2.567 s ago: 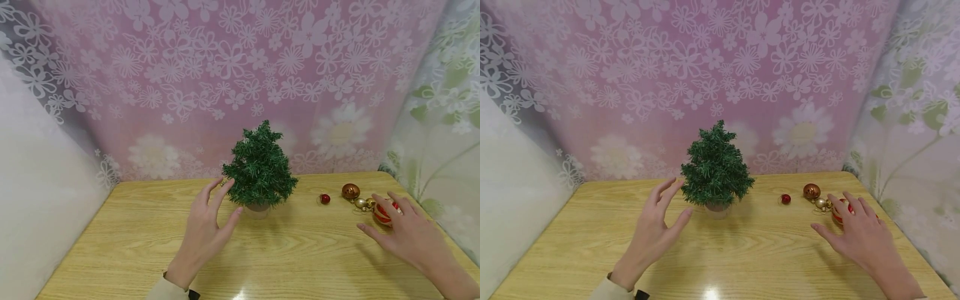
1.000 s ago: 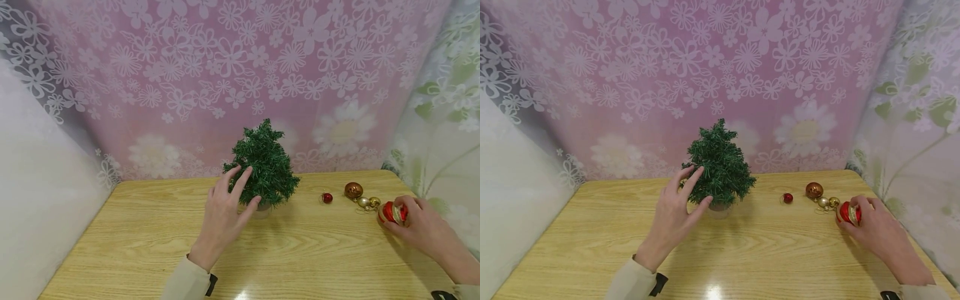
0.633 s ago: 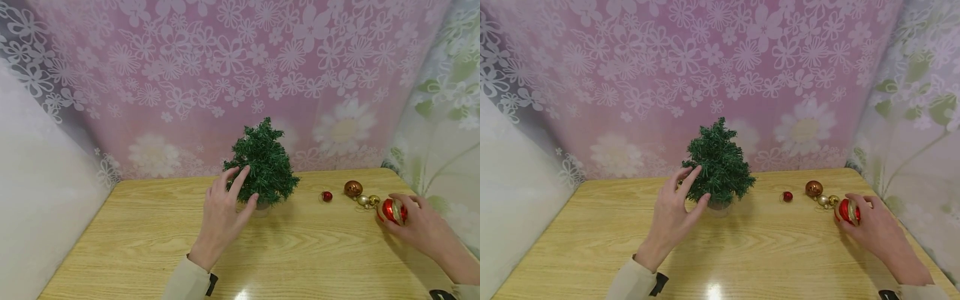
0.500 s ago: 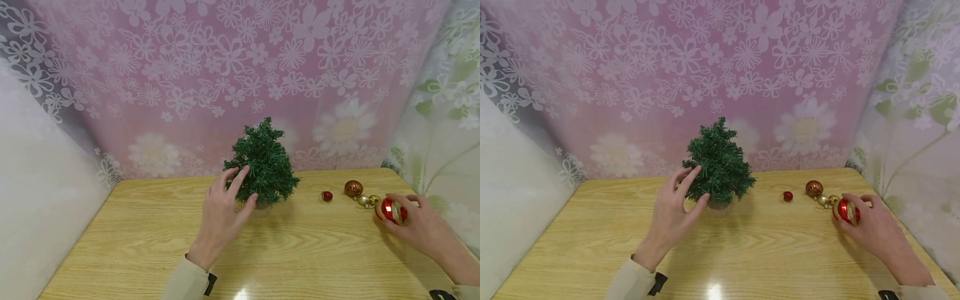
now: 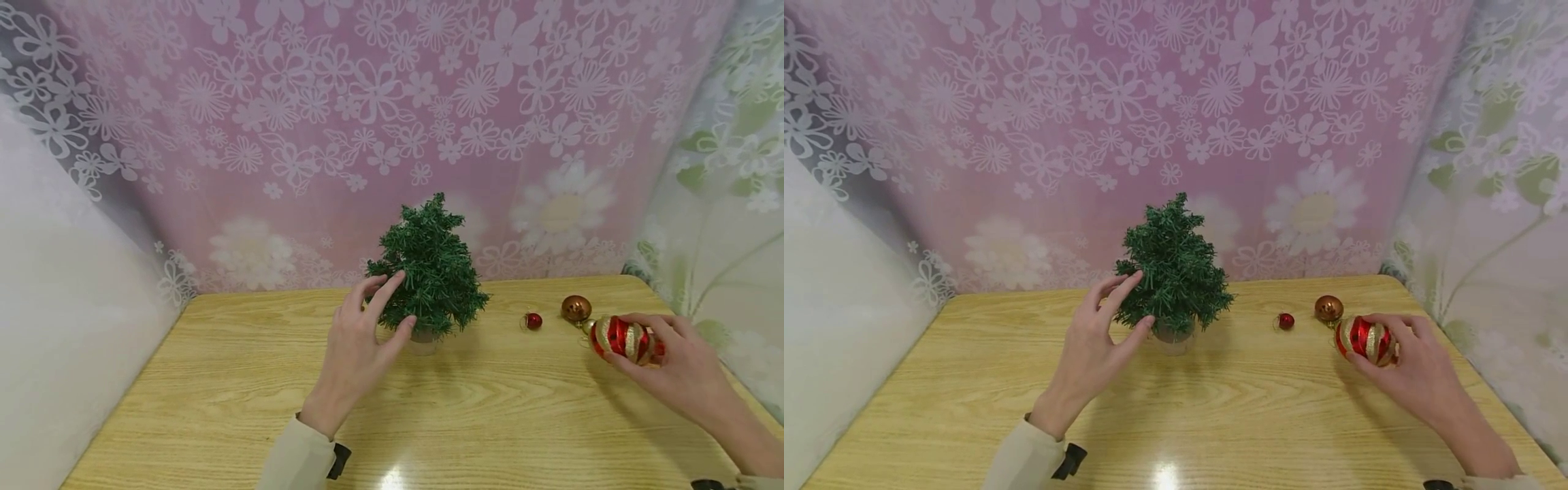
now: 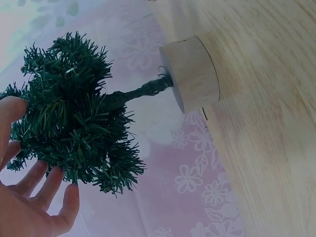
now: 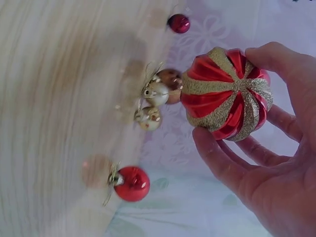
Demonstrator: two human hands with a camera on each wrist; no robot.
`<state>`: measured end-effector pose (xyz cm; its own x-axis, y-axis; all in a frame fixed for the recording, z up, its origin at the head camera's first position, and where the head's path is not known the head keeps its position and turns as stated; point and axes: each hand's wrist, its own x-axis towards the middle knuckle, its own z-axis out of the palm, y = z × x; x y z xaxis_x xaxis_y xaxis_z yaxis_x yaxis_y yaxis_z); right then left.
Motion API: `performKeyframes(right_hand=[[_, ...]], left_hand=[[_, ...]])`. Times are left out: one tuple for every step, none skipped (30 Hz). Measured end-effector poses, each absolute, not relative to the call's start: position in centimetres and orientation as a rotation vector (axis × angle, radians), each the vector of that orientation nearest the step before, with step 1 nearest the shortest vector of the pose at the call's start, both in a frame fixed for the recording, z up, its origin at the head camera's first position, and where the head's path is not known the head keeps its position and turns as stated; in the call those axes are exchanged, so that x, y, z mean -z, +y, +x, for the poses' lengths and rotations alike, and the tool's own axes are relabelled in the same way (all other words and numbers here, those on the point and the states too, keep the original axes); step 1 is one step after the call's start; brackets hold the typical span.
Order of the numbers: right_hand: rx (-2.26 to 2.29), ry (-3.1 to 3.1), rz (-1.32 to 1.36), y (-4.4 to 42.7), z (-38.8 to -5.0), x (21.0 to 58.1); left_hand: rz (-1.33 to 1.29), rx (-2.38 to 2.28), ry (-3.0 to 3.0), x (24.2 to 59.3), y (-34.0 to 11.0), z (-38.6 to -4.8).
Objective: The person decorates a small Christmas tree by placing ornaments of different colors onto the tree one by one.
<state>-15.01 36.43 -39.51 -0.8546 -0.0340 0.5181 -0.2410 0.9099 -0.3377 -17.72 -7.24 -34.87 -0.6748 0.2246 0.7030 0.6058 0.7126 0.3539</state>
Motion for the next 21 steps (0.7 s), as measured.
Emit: performKeyframes(right_hand=[[-0.554,-2.541,0.199,36.2,-14.9,39.4],[-0.574,-2.542,0.197,36.0,-14.8,39.3],[-0.611,-2.546,0.197,35.8,-14.8,39.1],[-0.656,-2.554,0.199,35.6,-14.7,39.0],[-0.709,-2.563,0.205,35.3,-14.6,38.9],[-0.758,-2.573,0.211,35.1,-14.6,38.8],[-0.816,-2.582,0.216,34.9,-14.6,38.7],[-0.865,-2.589,0.219,34.7,-14.5,38.6],[-0.913,-2.592,0.223,34.6,-14.5,38.6],[-0.955,-2.597,0.228,34.4,-14.4,38.6],[-0.988,-2.601,0.232,34.3,-14.3,38.5],[-1.01,-2.599,0.241,34.2,-14.3,38.5],[-1.029,-2.598,0.251,34.0,-14.2,38.4],[-1.036,-2.603,0.261,33.8,-14.1,38.4],[-1.044,-2.609,0.272,33.6,-14.0,38.3],[-1.051,-2.615,0.283,33.4,-13.9,38.2],[-1.055,-2.62,0.293,33.2,-13.8,38.1],[-1.055,-2.623,0.305,33.1,-13.7,38.0],[-1.057,-2.627,0.313,32.9,-13.6,37.9],[-1.06,-2.629,0.32,32.7,-13.5,37.9],[-1.063,-2.629,0.326,32.6,-13.5,37.8]], left_hand=[[-0.63,0.77,-2.272,34.9,-7.2,-17.7],[-0.632,0.77,-2.271,34.8,-7.2,-17.7],[-0.633,0.771,-2.272,34.8,-7.3,-17.7],[-0.634,0.772,-2.27,34.8,-7.3,-17.7],[-0.636,0.773,-2.269,34.8,-7.3,-17.7],[-0.638,0.773,-2.267,34.8,-7.3,-17.7],[-0.639,0.775,-2.265,34.8,-7.3,-17.8],[-0.64,0.776,-2.263,34.9,-7.3,-17.8],[-0.641,0.776,-2.261,34.9,-7.3,-17.8],[-0.641,0.777,-2.258,34.9,-7.3,-17.8],[-0.642,0.778,-2.255,34.9,-7.3,-17.8],[-0.643,0.778,-2.251,34.9,-7.3,-17.8],[-0.643,0.78,-2.252,34.9,-7.2,-17.8],[-0.642,0.782,-2.253,34.9,-7.2,-17.9],[-0.641,0.785,-2.254,34.9,-7.2,-17.9],[-0.64,0.787,-2.256,34.9,-7.2,-17.9],[-0.64,0.787,-2.258,34.9,-7.2,-17.9],[-0.638,0.787,-2.259,34.8,-7.2,-17.9],[-0.638,0.786,-2.258,34.8,-7.2,-17.9],[-0.64,0.783,-2.254,34.9,-7.2,-17.9],[-0.641,0.78,-2.249,34.9,-7.2,-17.9]])
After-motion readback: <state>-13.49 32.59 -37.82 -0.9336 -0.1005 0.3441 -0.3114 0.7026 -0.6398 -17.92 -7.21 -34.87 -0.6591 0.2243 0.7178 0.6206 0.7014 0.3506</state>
